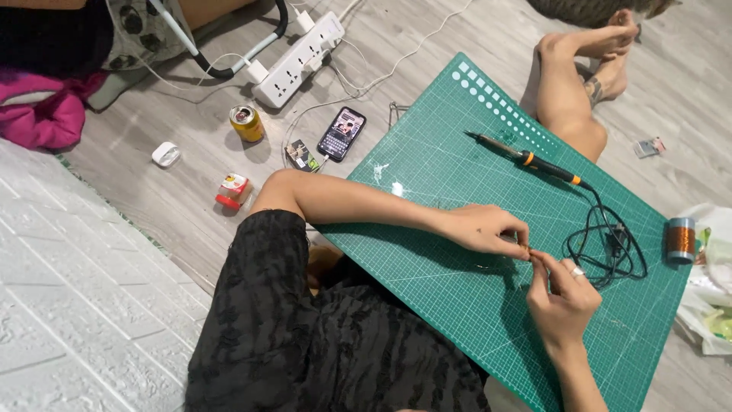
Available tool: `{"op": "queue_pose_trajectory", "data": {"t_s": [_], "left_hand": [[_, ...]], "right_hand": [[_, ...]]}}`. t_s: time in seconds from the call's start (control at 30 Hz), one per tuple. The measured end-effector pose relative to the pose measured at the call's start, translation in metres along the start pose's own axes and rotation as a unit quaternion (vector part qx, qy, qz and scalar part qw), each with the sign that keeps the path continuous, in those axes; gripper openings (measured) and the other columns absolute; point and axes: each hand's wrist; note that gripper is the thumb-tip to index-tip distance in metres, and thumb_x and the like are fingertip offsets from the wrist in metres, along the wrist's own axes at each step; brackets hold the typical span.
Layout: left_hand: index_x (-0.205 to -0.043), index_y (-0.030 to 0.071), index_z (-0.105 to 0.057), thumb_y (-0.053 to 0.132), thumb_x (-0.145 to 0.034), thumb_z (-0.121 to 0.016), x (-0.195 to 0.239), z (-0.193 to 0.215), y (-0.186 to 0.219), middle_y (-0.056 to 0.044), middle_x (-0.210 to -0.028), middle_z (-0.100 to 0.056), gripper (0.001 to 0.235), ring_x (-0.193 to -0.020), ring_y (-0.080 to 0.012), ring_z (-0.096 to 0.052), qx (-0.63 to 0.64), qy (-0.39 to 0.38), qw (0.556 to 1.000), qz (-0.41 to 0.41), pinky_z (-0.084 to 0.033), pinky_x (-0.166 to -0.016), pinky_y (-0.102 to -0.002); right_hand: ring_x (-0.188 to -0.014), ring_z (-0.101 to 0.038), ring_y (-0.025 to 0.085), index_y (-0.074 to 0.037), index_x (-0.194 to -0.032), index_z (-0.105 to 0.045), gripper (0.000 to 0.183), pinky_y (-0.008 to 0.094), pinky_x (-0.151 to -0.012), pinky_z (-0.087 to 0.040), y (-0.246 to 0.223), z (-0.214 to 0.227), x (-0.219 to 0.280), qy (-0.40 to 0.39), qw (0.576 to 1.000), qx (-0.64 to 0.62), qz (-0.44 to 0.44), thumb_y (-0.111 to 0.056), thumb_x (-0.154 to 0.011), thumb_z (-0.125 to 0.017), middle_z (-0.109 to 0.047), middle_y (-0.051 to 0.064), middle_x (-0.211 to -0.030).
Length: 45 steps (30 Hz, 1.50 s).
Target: A person sits on the floor and uses a soldering iron to work on small electronic components like coils on a cutting mat.
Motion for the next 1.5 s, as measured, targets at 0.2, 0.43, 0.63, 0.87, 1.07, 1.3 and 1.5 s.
{"op": "queue_pose_trajectory", "data": {"t_s": [0.2, 0.43, 0.63, 0.87, 1.07, 1.3, 1.5], "left_hand": [[-0.086, 0.014, -0.062, 0.047, -0.071, -0.046, -0.009, -0.004, -0.01, 0.002, -0.067, -0.063, 0.04, -0.054, -0.0069, -0.054, 0.065, -0.008, 0.998, 0.014, -0.04, -0.046, -0.02], [-0.089, 0.005, -0.061, 0.037, -0.073, -0.051, -0.013, -0.005, -0.015, -0.002, -0.064, -0.06, 0.037, -0.037, -0.0066, -0.042, 0.218, -0.02, 0.975, 0.036, -0.031, -0.032, -0.019], [-0.09, 0.003, -0.059, 0.046, -0.069, -0.047, -0.012, -0.004, -0.011, -0.003, -0.057, -0.056, 0.049, -0.032, -0.0059, -0.037, 0.253, -0.026, 0.966, 0.054, -0.026, -0.027, -0.018], [-0.082, 0.002, -0.061, 0.042, -0.069, -0.052, -0.016, -0.01, -0.019, -0.003, -0.055, -0.056, 0.043, -0.035, -0.0062, -0.04, 0.281, 0.026, 0.959, 0.031, -0.026, -0.027, -0.017], [-0.084, 0.005, -0.062, 0.044, -0.068, -0.05, -0.01, -0.009, -0.013, -0.001, -0.054, -0.056, 0.044, -0.037, -0.007, -0.041, 0.259, 0.023, 0.965, 0.038, -0.028, -0.03, -0.018], [-0.081, 0.01, -0.063, 0.044, -0.071, -0.047, -0.008, -0.011, -0.013, 0.0, -0.056, -0.061, 0.039, -0.052, -0.0084, -0.054, 0.21, 0.066, 0.975, -0.009, -0.04, -0.047, -0.02], [-0.079, 0.012, -0.063, 0.038, -0.073, -0.05, -0.005, -0.008, -0.01, 0.001, -0.053, -0.06, 0.03, -0.048, -0.0063, -0.052, 0.176, 0.052, 0.981, -0.056, -0.04, -0.044, -0.018]], "right_hand": [[-0.044, -0.029, 0.01, 0.003, -0.09, -0.065, 0.016, 0.022, -0.039, -0.022, 0.006, -0.006, 0.002, 0.029, 0.999, -0.027, 0.008, 0.011, -0.077, -0.063, -0.043, 0.005, -0.053], [-0.043, -0.025, 0.011, 0.006, -0.093, -0.066, 0.016, 0.023, -0.04, -0.019, 0.009, -0.006, 0.0, 0.037, 0.999, -0.019, 0.021, 0.01, -0.078, -0.065, -0.039, 0.005, -0.049], [-0.044, -0.025, 0.01, 0.005, -0.091, -0.066, 0.015, 0.023, -0.041, -0.019, 0.016, -0.007, 0.004, 0.034, 0.999, -0.026, 0.025, 0.01, -0.076, -0.067, -0.036, 0.004, -0.048], [-0.044, -0.025, 0.012, 0.006, -0.091, -0.066, 0.015, 0.024, -0.042, -0.02, 0.014, -0.008, 0.006, 0.022, 0.999, -0.033, 0.025, 0.012, -0.077, -0.065, -0.035, 0.005, -0.049], [-0.042, -0.025, 0.012, 0.007, -0.092, -0.067, 0.012, 0.022, -0.041, -0.019, 0.018, -0.01, 0.007, 0.016, 1.0, 0.009, -0.005, 0.008, -0.08, -0.068, -0.039, 0.007, -0.048], [-0.054, -0.03, 0.009, 0.007, -0.089, -0.061, 0.007, 0.019, -0.047, -0.023, 0.021, -0.009, 0.004, -0.025, 0.977, -0.148, -0.154, 0.006, -0.082, -0.06, -0.042, 0.005, -0.06], [-0.066, -0.042, 0.011, 0.006, -0.09, -0.06, 0.013, 0.019, -0.057, -0.033, 0.032, -0.005, -0.002, -0.088, 0.915, -0.265, -0.291, 0.002, -0.079, -0.054, -0.054, 0.008, -0.075]]}}
Point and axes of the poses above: each hand's wrist, its own x-axis away from the middle knuckle, its own z-axis out of the back of the hand, y = z × x
